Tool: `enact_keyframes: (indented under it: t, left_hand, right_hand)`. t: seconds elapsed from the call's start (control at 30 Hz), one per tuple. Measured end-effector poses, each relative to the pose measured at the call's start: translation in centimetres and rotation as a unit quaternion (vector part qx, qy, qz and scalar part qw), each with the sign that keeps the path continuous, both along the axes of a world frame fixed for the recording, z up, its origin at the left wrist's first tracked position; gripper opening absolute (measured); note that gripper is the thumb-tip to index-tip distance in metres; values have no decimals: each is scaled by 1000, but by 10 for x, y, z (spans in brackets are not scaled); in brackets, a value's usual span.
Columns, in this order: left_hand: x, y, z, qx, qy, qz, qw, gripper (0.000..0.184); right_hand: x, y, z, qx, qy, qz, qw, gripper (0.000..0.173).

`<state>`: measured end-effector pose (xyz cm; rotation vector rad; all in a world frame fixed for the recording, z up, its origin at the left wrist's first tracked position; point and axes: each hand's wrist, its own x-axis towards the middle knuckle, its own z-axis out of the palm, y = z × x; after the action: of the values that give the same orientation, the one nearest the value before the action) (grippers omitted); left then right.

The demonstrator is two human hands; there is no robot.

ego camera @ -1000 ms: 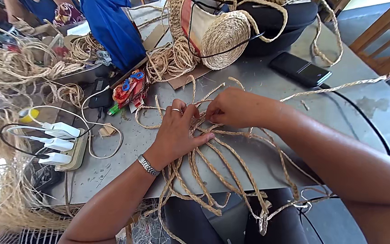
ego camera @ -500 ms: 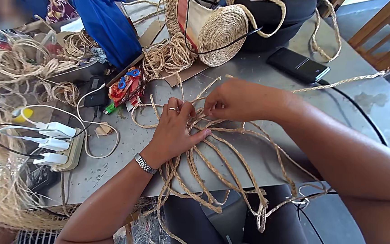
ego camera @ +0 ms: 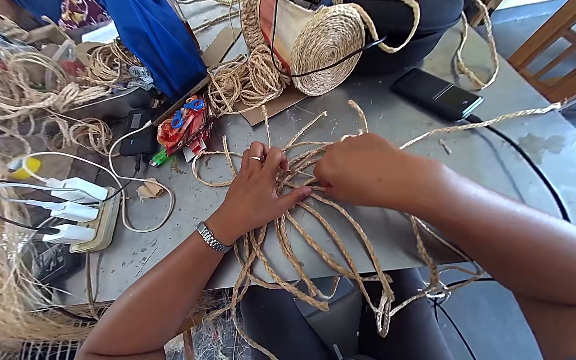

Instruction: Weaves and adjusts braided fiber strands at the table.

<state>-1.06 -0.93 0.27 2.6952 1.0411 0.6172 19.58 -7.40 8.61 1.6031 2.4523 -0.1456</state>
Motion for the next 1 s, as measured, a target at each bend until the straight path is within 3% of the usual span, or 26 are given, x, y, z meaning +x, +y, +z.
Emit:
enact_keyframes:
  t: [0.13,0.23,0.33,0.67,0.83,1.0]
  left_hand:
    - [-2,-1,1,3,4,-11,1000,62]
    - [-1,-2,2,-3,6,-11,1000,60]
    - [0,-3,3,-9,13,2,1000,61]
    - [-1,-4,8,-27,33,6,999,64]
    - [0,-4,9,-32,30,5,999,63]
    - [1,-4,7,-18,25,8,1000,61]
  right_hand:
    - [16,-4,-17,38,51,45,997,10]
    - [38,2,-31,66,167,92,979,12]
    - [56,9,-25,77,254,73,961,10]
    - [61,8,-39,80,225,53,970,29]
    - [42,3,-49,137,240,67,959,26]
    - [38,-4,-50,122,259,92,954,21]
